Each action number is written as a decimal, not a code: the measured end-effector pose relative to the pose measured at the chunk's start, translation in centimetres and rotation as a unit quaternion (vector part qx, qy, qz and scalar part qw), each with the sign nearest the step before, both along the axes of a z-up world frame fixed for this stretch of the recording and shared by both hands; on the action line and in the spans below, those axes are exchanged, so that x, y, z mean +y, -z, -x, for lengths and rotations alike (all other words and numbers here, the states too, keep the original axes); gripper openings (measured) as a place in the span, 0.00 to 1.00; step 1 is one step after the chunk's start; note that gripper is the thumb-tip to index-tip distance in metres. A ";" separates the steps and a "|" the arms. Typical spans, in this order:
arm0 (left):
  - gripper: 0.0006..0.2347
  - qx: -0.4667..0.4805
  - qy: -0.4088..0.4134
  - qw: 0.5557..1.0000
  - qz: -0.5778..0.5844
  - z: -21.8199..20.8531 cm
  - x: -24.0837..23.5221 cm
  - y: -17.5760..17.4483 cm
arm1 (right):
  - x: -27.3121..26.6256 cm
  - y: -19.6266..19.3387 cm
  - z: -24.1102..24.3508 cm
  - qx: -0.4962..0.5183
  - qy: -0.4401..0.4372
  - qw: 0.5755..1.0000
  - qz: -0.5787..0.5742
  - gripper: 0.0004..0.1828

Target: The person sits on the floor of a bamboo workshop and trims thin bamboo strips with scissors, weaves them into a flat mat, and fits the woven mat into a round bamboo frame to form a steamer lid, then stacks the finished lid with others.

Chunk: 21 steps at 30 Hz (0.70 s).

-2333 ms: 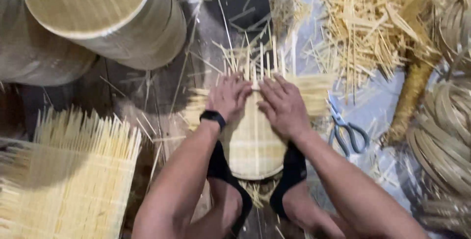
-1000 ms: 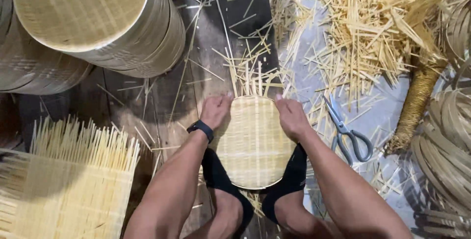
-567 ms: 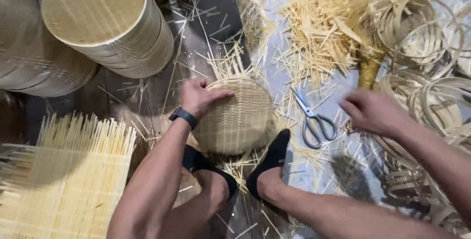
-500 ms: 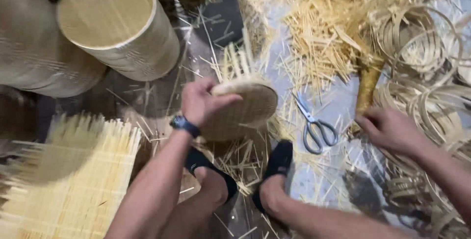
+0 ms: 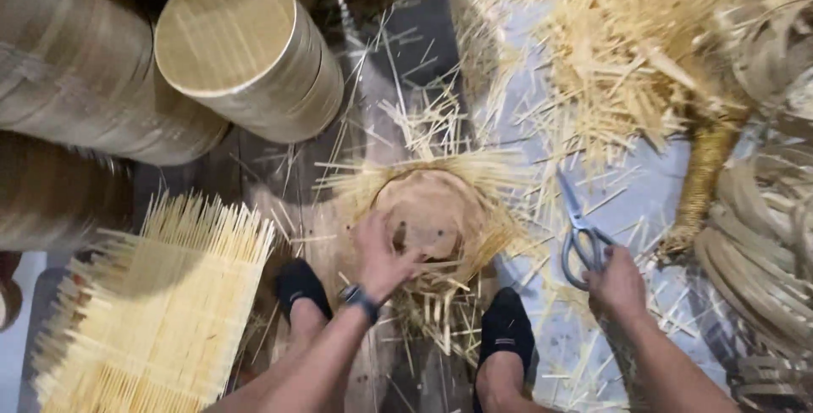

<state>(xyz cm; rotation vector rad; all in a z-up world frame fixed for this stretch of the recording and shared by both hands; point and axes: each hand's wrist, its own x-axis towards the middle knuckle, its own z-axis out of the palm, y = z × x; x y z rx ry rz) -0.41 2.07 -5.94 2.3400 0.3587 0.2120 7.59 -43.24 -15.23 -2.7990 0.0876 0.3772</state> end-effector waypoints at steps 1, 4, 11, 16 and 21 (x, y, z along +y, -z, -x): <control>0.37 0.010 -0.005 1.000 0.001 -1.1 -1.6 -2.5 | 0.8 -0.4 0.0 0.010 -0.005 1.000 0.001 0.36; 0.60 0.178 0.034 0.982 -0.044 -5.3 -5.5 -6.7 | 1.7 -0.9 -1.6 0.091 0.034 0.995 0.005 0.37; 0.36 0.066 0.009 0.994 -0.089 -5.1 -3.7 -5.6 | 1.0 2.5 -0.6 0.188 0.133 0.951 -0.205 0.22; 0.35 -0.033 0.068 0.994 -0.078 -3.3 -3.7 -4.2 | 3.4 -5.8 3.6 0.175 0.198 0.923 -0.279 0.16; 0.35 0.103 0.323 0.935 -0.103 -3.9 -0.6 -2.5 | 5.5 -8.6 3.2 0.126 0.168 0.947 -0.243 0.21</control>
